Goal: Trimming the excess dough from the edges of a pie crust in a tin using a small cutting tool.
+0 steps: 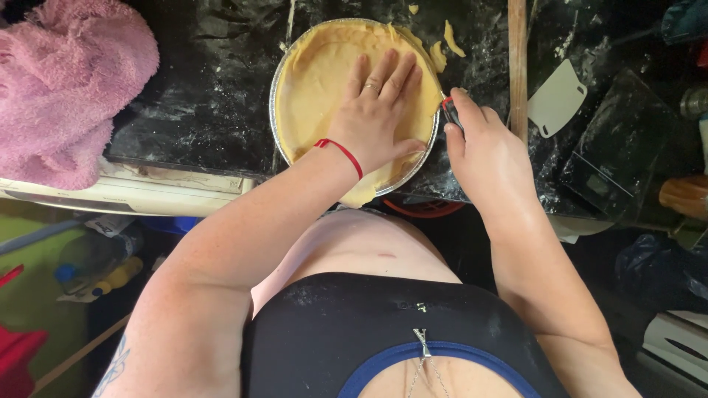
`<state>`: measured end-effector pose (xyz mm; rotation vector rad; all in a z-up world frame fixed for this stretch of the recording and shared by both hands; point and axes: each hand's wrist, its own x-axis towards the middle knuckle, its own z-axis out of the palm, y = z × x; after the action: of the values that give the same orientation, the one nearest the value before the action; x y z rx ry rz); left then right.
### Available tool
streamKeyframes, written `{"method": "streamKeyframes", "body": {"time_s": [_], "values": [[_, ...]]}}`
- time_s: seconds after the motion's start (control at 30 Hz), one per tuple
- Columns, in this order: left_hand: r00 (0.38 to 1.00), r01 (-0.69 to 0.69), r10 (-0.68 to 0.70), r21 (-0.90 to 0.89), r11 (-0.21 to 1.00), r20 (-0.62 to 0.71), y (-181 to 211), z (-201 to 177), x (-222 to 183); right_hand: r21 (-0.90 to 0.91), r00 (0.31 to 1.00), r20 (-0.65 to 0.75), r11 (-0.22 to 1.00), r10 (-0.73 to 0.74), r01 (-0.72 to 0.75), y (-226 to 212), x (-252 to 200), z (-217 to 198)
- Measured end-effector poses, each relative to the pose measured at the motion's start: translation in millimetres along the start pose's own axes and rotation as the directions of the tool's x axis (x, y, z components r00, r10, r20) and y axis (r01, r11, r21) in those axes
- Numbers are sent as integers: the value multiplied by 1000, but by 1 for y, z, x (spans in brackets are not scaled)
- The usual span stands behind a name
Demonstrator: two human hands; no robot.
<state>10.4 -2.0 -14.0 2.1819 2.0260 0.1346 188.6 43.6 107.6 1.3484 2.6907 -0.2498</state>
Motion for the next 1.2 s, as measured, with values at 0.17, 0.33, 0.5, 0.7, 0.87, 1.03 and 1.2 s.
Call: {"method": "streamKeyframes", "body": {"time_s": [0.17, 0.33, 0.5, 0.7, 0.87, 1.03, 1.2], "values": [[1000, 0, 0, 13, 1000, 4, 2, -1, 1, 47, 999, 31, 998, 32, -34, -1, -6, 2], [1000, -8, 8, 17, 1000, -30, -1, 1, -1, 66, 999, 9, 996, 54, -54, -1, -19, 11], [1000, -2, 4, 80, 997, -22, 0, 0, -3, 209, 992, 64, 971, 105, -117, -4, -29, 14], [1000, -23, 23, 5, 1000, -15, -13, -9, -18, 324, 978, 17, 924, 210, -204, -2, -30, -7], [1000, -15, 14, 53, 998, 27, -20, -20, -29, 173, 972, -230, 985, 51, -10, 48, -1, 33], [1000, -26, 26, 35, 999, -8, -14, -19, -37, 280, 983, -177, 960, 43, 9, 20, 9, 2], [998, -51, 51, -12, 999, -49, -13, -16, -39, 249, 990, -118, 962, -82, 110, 11, 0, 6]]}}
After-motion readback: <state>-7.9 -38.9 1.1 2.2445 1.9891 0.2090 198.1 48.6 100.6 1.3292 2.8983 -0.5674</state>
